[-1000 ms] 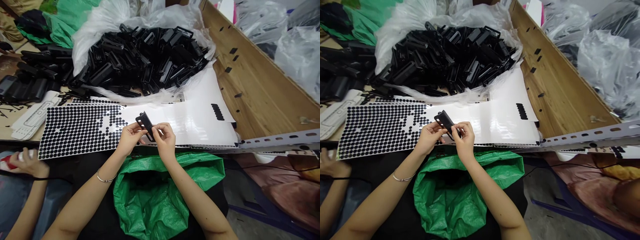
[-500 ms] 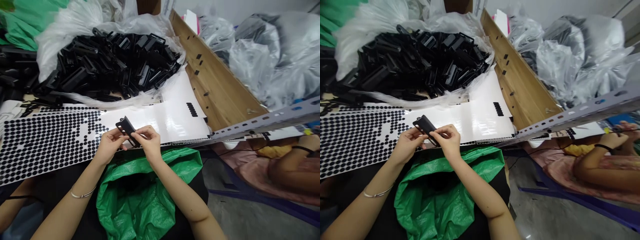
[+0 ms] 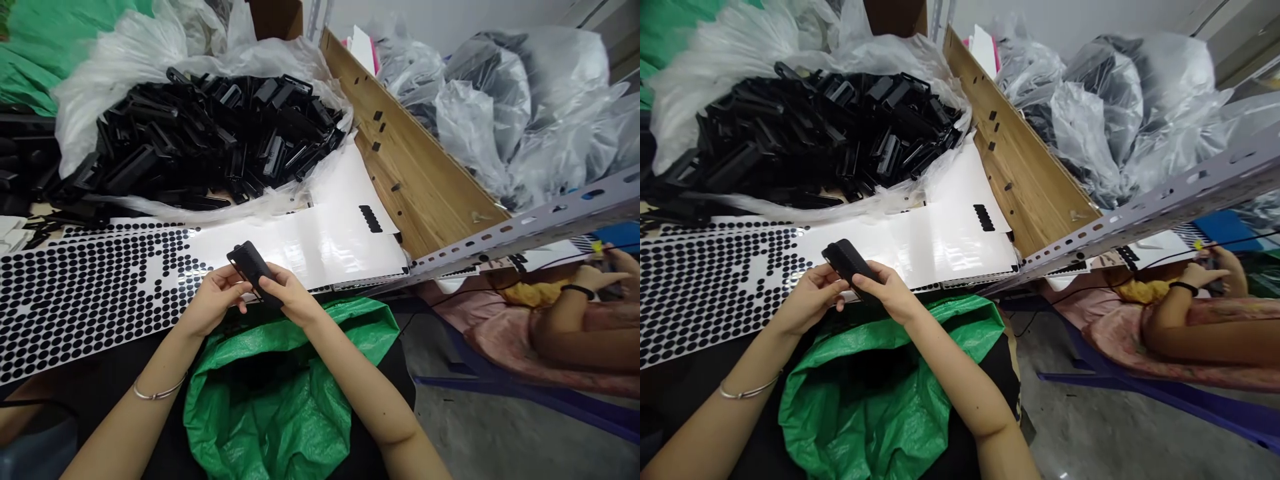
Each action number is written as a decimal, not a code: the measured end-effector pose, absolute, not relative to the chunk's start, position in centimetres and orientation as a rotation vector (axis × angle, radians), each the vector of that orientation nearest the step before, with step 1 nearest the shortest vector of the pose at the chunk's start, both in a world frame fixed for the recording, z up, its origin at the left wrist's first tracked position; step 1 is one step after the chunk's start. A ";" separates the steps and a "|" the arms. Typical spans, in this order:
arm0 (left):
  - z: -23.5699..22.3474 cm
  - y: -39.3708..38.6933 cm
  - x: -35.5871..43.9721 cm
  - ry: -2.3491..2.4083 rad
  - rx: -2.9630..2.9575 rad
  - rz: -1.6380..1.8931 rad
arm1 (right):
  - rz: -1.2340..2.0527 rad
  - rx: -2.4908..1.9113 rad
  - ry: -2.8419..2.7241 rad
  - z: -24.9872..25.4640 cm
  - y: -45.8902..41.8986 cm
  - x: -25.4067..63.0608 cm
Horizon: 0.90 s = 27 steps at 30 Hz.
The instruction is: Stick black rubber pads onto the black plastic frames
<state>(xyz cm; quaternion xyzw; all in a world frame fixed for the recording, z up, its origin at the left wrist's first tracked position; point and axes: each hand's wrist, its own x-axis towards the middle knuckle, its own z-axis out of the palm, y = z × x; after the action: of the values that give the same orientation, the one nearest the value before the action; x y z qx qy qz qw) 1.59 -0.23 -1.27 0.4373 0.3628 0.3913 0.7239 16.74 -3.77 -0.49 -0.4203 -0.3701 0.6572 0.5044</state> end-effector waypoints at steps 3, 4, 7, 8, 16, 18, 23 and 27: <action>-1.5 -0.2 2.1 0.787 0.964 0.854 | 1.545 -1.065 -0.886 -0.4 -4.1 16.7; -1.7 -0.2 2.2 0.784 0.963 0.845 | 1.530 -1.099 -0.919 -0.3 -4.1 16.9; -1.9 -0.4 2.5 0.766 0.943 0.797 | 1.419 -1.223 -1.136 0.0 -3.4 19.1; -2.0 -0.5 2.6 0.759 0.936 0.781 | 1.309 -1.282 -1.210 0.2 -2.9 20.4; -2.0 -0.7 2.0 0.752 0.897 0.736 | -0.061 -2.055 -1.183 -0.2 0.8 35.5; -1.9 -0.6 1.9 0.791 0.877 0.738 | -0.046 -2.148 -1.221 -0.8 0.5 37.1; -1.8 -0.5 1.8 0.845 0.866 0.756 | -0.103 -2.149 -1.173 -1.3 0.0 37.3; -1.9 -0.6 1.9 0.837 0.879 0.711 | -0.019 -2.172 -1.031 -0.7 0.2 37.4</action>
<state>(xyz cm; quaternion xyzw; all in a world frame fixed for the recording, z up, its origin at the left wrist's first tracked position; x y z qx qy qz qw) 1.85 -0.56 -1.87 0.4041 0.3847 0.3269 0.7628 37.35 0.24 -0.73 -0.8427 -0.4000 -0.0074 0.3602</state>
